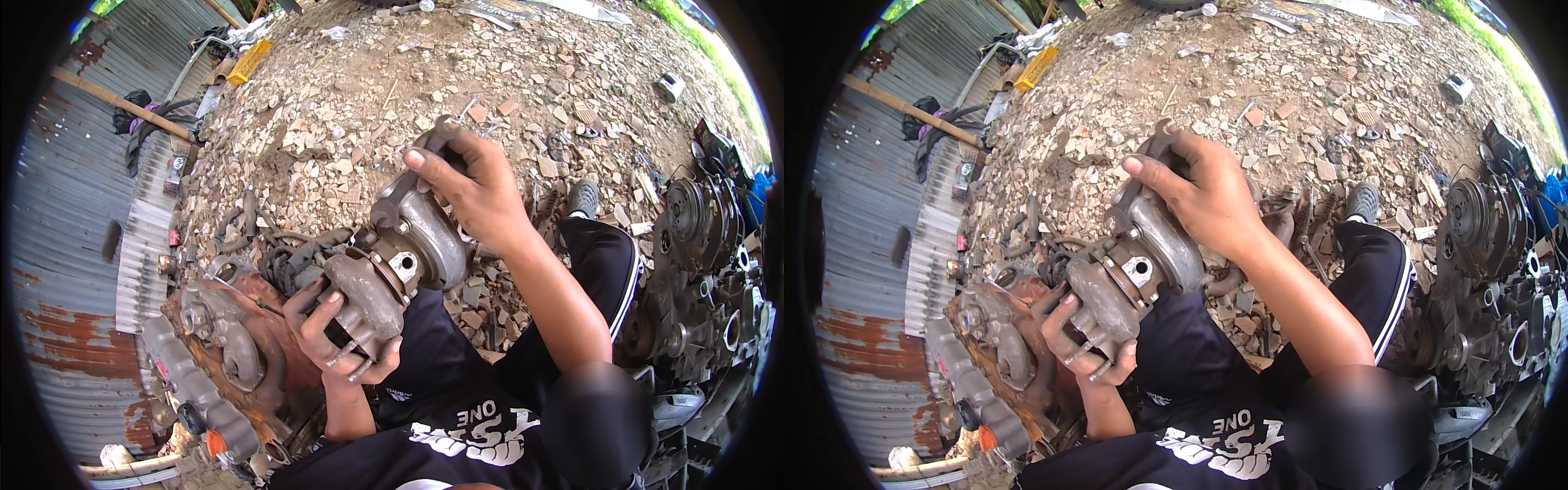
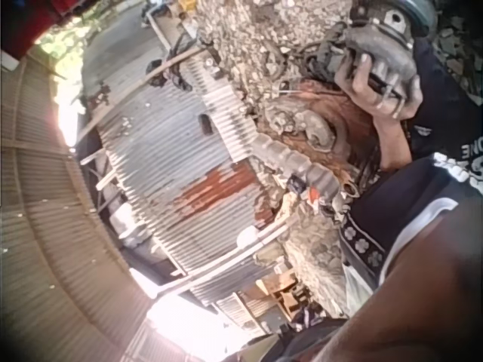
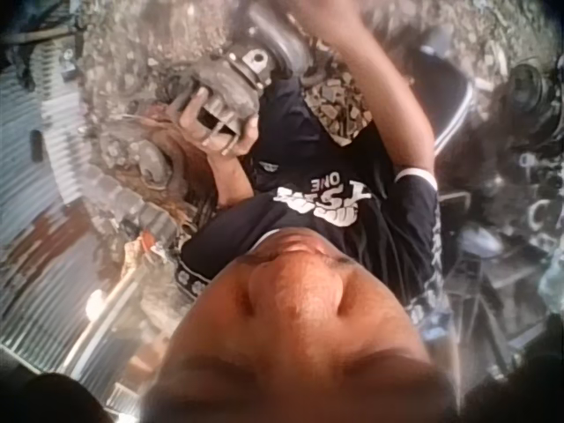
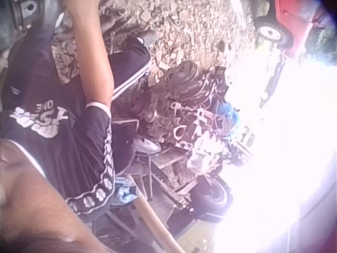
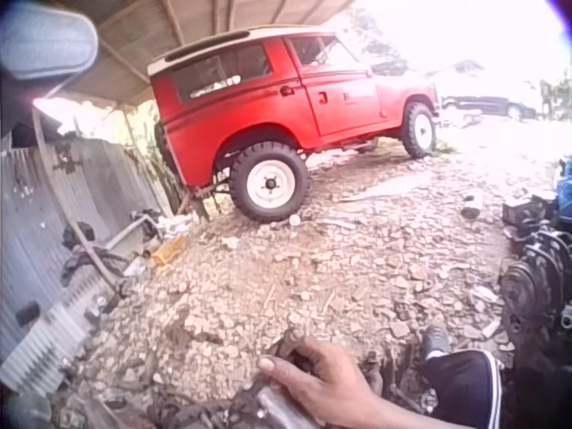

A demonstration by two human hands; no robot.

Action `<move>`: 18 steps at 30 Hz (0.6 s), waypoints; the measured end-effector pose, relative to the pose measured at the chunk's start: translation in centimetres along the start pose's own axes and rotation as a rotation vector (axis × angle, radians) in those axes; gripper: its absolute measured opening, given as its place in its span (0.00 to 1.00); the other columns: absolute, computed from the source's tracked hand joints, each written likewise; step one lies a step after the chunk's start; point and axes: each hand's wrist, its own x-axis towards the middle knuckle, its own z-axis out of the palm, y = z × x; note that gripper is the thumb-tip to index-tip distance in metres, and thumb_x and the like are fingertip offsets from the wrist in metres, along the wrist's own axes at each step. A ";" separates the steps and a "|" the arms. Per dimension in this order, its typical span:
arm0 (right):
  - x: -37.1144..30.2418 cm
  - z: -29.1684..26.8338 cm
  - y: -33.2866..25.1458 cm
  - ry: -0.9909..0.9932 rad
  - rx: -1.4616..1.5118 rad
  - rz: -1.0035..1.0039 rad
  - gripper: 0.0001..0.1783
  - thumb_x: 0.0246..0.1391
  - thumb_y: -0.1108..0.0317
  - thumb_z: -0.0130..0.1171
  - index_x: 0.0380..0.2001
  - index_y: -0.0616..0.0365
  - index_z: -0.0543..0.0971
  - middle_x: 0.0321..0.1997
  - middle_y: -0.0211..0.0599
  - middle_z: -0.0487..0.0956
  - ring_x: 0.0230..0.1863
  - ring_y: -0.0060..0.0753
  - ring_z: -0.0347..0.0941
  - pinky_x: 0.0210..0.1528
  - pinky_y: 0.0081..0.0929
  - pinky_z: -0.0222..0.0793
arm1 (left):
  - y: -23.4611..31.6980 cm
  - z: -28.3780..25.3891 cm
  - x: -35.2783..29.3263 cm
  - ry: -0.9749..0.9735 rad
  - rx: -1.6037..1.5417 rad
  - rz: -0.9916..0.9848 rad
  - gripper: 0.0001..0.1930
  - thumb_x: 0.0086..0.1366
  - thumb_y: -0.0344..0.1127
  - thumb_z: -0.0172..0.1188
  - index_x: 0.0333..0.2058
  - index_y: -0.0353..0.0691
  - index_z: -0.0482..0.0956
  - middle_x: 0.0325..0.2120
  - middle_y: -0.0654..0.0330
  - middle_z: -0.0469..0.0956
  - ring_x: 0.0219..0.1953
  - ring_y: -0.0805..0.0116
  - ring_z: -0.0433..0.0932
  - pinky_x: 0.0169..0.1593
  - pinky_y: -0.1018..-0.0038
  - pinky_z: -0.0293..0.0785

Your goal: The person sits on the ground and uses a wrench to loosen and tighten bolts on a turbocharger. They rotate the component to access different sides and continue adjusting fasteners throughout the clip.

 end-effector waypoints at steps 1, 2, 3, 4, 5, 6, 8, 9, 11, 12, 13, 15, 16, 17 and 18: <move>-0.5 -0.2 -0.1 0.037 0.088 0.012 0.18 0.63 0.57 0.70 0.34 0.64 0.82 0.23 0.32 0.78 0.24 0.19 0.73 0.28 0.25 0.69 | -0.1 0.0 0.0 -0.001 0.012 0.021 0.44 0.56 0.62 0.68 0.58 0.33 0.66 0.52 0.45 0.68 0.55 0.45 0.69 0.56 0.49 0.72; -1.4 -0.4 -0.5 0.067 0.175 0.026 0.16 0.64 0.59 0.69 0.35 0.64 0.81 0.23 0.29 0.78 0.23 0.17 0.73 0.26 0.22 0.67 | -0.2 -0.1 -0.5 0.001 -0.003 -0.003 0.44 0.56 0.62 0.67 0.58 0.33 0.66 0.52 0.45 0.68 0.55 0.45 0.69 0.56 0.49 0.72; -2.2 -0.7 -0.8 0.101 0.262 0.037 0.15 0.64 0.60 0.69 0.36 0.63 0.81 0.23 0.27 0.77 0.23 0.15 0.72 0.25 0.20 0.66 | -0.4 0.0 -0.9 0.006 -0.020 -0.021 0.44 0.56 0.62 0.67 0.58 0.33 0.66 0.52 0.45 0.68 0.55 0.45 0.69 0.56 0.49 0.72; -3.0 -0.9 -0.2 0.149 0.306 -0.066 0.11 0.66 0.63 0.67 0.38 0.61 0.80 0.25 0.24 0.78 0.23 0.11 0.71 0.24 0.13 0.63 | -0.6 0.1 -1.1 0.012 -0.035 -0.040 0.43 0.56 0.62 0.67 0.59 0.33 0.66 0.52 0.46 0.68 0.55 0.45 0.69 0.56 0.50 0.72; -4.0 -1.3 -0.3 0.212 0.261 -0.091 0.07 0.65 0.70 0.66 0.38 0.62 0.80 0.25 0.25 0.78 0.22 0.12 0.72 0.24 0.12 0.64 | -0.6 0.1 -1.0 0.020 -0.054 -0.049 0.43 0.56 0.62 0.67 0.59 0.33 0.66 0.52 0.46 0.68 0.55 0.46 0.69 0.56 0.50 0.72; -4.8 -1.1 0.1 0.260 0.356 -0.127 0.07 0.64 0.72 0.67 0.38 0.64 0.79 0.26 0.27 0.80 0.23 0.14 0.73 0.24 0.12 0.65 | -0.5 0.2 -0.9 0.027 -0.069 -0.056 0.43 0.57 0.62 0.67 0.59 0.34 0.66 0.52 0.46 0.69 0.54 0.46 0.69 0.55 0.50 0.73; -6.0 -1.1 1.5 0.270 0.382 -0.189 0.07 0.62 0.75 0.67 0.39 0.66 0.79 0.27 0.31 0.82 0.24 0.16 0.76 0.25 0.14 0.68 | -0.4 0.1 -0.8 0.030 -0.073 -0.069 0.43 0.58 0.63 0.66 0.59 0.34 0.66 0.51 0.45 0.69 0.54 0.46 0.70 0.55 0.51 0.73; -6.5 -1.5 2.3 0.236 0.318 -0.217 0.08 0.61 0.77 0.68 0.39 0.67 0.78 0.27 0.33 0.82 0.25 0.17 0.77 0.25 0.15 0.70 | -0.4 -0.1 -0.9 0.037 -0.076 -0.075 0.43 0.58 0.63 0.66 0.59 0.34 0.66 0.51 0.45 0.69 0.54 0.47 0.70 0.55 0.51 0.72; -6.9 -1.1 3.1 0.198 0.319 -0.312 0.12 0.55 0.77 0.73 0.37 0.67 0.78 0.27 0.41 0.84 0.29 0.25 0.82 0.27 0.21 0.75 | -0.6 0.0 -1.1 0.056 -0.087 -0.079 0.43 0.58 0.63 0.66 0.59 0.34 0.65 0.51 0.45 0.69 0.54 0.47 0.70 0.56 0.51 0.72; -6.8 -1.2 3.7 0.153 0.213 -0.469 0.14 0.52 0.76 0.76 0.36 0.66 0.79 0.27 0.42 0.84 0.29 0.28 0.83 0.28 0.23 0.75 | -0.5 -0.1 -0.6 0.045 -0.040 -0.010 0.43 0.58 0.63 0.66 0.59 0.33 0.65 0.51 0.45 0.69 0.54 0.47 0.69 0.56 0.51 0.72; -6.7 -1.4 4.2 0.110 0.104 -0.624 0.16 0.49 0.75 0.79 0.35 0.64 0.79 0.27 0.43 0.84 0.28 0.31 0.83 0.28 0.25 0.76 | -0.7 -0.2 -0.6 0.047 -0.042 -0.018 0.43 0.58 0.63 0.66 0.59 0.34 0.65 0.51 0.45 0.69 0.54 0.47 0.69 0.56 0.50 0.72; -7.1 -1.0 3.9 0.123 -0.065 -0.769 0.20 0.41 0.69 0.85 0.33 0.59 0.81 0.28 0.40 0.85 0.27 0.36 0.83 0.31 0.31 0.78 | -0.7 -0.2 -1.1 0.052 -0.058 -0.049 0.43 0.57 0.64 0.66 0.59 0.34 0.65 0.51 0.45 0.69 0.54 0.47 0.69 0.56 0.50 0.71; -7.0 -0.9 3.7 0.110 -0.094 -0.796 0.21 0.40 0.67 0.85 0.33 0.58 0.81 0.28 0.37 0.85 0.27 0.34 0.83 0.33 0.31 0.77 | -0.8 -0.2 -1.1 0.063 -0.065 -0.064 0.44 0.56 0.64 0.67 0.58 0.33 0.65 0.51 0.45 0.69 0.54 0.47 0.69 0.56 0.50 0.71; -7.1 -0.7 3.4 0.097 -0.120 -0.820 0.21 0.39 0.66 0.86 0.33 0.56 0.82 0.28 0.34 0.85 0.27 0.32 0.83 0.34 0.32 0.76 | -0.8 -0.3 -1.1 0.072 -0.070 -0.079 0.44 0.55 0.63 0.67 0.58 0.33 0.65 0.50 0.45 0.68 0.54 0.47 0.69 0.57 0.50 0.71; -7.2 -0.7 3.1 0.094 -0.167 -0.833 0.21 0.40 0.64 0.85 0.33 0.53 0.82 0.28 0.31 0.85 0.28 0.30 0.82 0.37 0.32 0.74 | -0.9 -0.3 -1.2 0.081 -0.080 -0.094 0.44 0.55 0.63 0.67 0.58 0.33 0.65 0.51 0.45 0.68 0.54 0.47 0.69 0.57 0.50 0.71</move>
